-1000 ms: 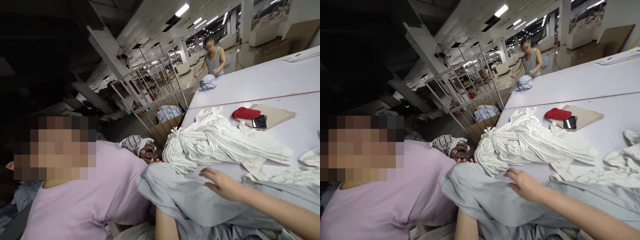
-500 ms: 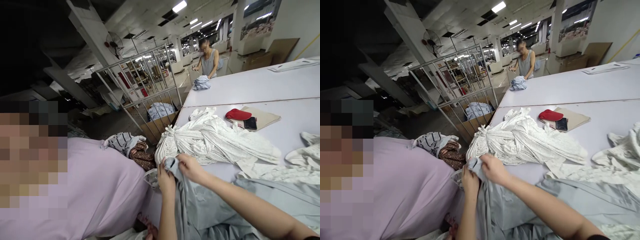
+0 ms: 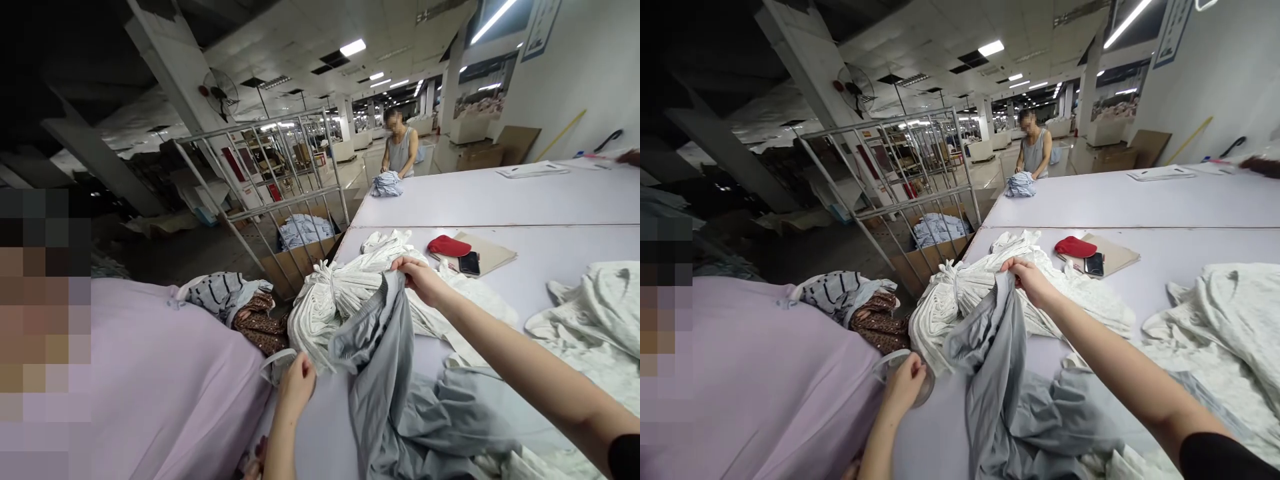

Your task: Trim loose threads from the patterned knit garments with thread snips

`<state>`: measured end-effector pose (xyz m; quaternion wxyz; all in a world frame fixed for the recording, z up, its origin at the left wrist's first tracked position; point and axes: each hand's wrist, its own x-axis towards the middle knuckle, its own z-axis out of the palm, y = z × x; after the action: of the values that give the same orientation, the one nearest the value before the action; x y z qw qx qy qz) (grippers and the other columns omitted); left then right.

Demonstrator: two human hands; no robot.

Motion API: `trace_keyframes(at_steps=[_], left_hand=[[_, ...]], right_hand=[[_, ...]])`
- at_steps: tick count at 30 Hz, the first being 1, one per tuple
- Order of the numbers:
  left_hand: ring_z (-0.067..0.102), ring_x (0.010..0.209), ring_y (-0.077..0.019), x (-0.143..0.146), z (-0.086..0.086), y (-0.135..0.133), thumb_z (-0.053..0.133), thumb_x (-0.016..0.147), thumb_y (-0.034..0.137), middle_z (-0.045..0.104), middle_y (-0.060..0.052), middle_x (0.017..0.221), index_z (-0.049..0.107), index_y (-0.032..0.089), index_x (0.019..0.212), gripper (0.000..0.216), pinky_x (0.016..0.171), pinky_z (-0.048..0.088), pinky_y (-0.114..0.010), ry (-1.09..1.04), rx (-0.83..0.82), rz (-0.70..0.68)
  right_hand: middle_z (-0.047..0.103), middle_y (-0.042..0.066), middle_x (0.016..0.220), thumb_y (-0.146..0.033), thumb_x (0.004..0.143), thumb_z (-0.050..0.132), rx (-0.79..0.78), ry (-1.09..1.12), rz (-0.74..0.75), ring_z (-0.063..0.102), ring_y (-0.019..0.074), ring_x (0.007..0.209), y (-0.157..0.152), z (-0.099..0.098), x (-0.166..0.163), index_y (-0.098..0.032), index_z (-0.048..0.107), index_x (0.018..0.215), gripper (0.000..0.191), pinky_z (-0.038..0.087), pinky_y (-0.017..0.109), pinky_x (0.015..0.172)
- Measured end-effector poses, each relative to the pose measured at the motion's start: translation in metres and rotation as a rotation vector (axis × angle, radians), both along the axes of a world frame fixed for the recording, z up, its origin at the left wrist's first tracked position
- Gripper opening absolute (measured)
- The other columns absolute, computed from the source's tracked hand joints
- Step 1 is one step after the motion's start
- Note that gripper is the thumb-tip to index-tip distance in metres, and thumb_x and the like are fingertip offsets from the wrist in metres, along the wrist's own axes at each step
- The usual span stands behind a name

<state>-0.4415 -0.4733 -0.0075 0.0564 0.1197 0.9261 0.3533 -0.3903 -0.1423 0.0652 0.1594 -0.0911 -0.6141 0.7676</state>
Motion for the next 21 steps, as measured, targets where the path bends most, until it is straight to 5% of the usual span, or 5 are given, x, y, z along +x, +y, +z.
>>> trace_keyframes(at_steps=[6, 10, 12, 15, 21], left_hand=[[0.065, 0.098, -0.0254, 0.023, 0.000, 0.040, 0.055, 0.074, 0.047, 0.069, -0.010, 0.101, 0.057, 0.024, 0.087, 0.026, 0.085, 0.048, -0.038, 0.012, 0.285, -0.099], [0.034, 0.143, -0.0290, 0.032, 0.007, 0.093, 0.069, 0.065, 0.040, 0.032, -0.013, 0.158, 0.054, 0.023, 0.127, 0.066, 0.104, 0.042, -0.042, -0.060, 0.414, -0.264], [0.035, 0.143, -0.0311, 0.032, 0.022, 0.106, 0.073, 0.060, 0.035, 0.040, -0.014, 0.154, 0.054, 0.020, 0.131, 0.075, 0.111, 0.035, -0.044, -0.107, 0.432, -0.333], [0.059, 0.121, -0.0317, 0.032, 0.050, 0.099, 0.069, 0.066, 0.035, 0.069, -0.013, 0.122, 0.068, 0.017, 0.111, 0.048, 0.108, 0.040, -0.045, -0.189, 0.430, -0.418], [0.065, 0.110, -0.0313, 0.022, 0.087, 0.040, 0.072, 0.065, 0.044, 0.073, -0.013, 0.114, 0.069, 0.016, 0.110, 0.053, 0.097, 0.049, -0.042, -0.203, 0.323, -0.311]], right_hand=[[0.042, -0.007, 0.052, -0.025, 0.058, 0.059, -0.066, 0.020, 0.126, 0.029, 0.0073, 0.044, -0.002, 0.026, 0.012, -0.019, 0.060, 0.066, 0.010, 0.023, 0.020, 0.041], [0.041, -0.007, 0.050, -0.027, 0.055, 0.060, -0.077, 0.045, 0.244, 0.026, 0.0064, 0.039, -0.034, 0.048, 0.017, -0.019, 0.058, 0.063, 0.011, 0.022, 0.020, 0.038], [0.045, -0.006, 0.054, -0.028, 0.055, 0.059, -0.070, 0.078, 0.271, 0.029, 0.0069, 0.041, -0.048, 0.061, 0.014, -0.020, 0.056, 0.063, 0.012, 0.025, 0.021, 0.039], [0.047, -0.006, 0.057, -0.029, 0.059, 0.058, -0.046, 0.132, 0.229, 0.033, 0.0083, 0.044, -0.055, 0.075, 0.002, -0.020, 0.057, 0.070, 0.014, 0.026, 0.020, 0.042], [0.043, -0.008, 0.055, -0.025, 0.060, 0.048, 0.044, 0.122, -0.006, 0.031, 0.0098, 0.045, -0.040, 0.068, -0.022, -0.021, 0.053, 0.076, 0.017, 0.022, 0.021, 0.044]])
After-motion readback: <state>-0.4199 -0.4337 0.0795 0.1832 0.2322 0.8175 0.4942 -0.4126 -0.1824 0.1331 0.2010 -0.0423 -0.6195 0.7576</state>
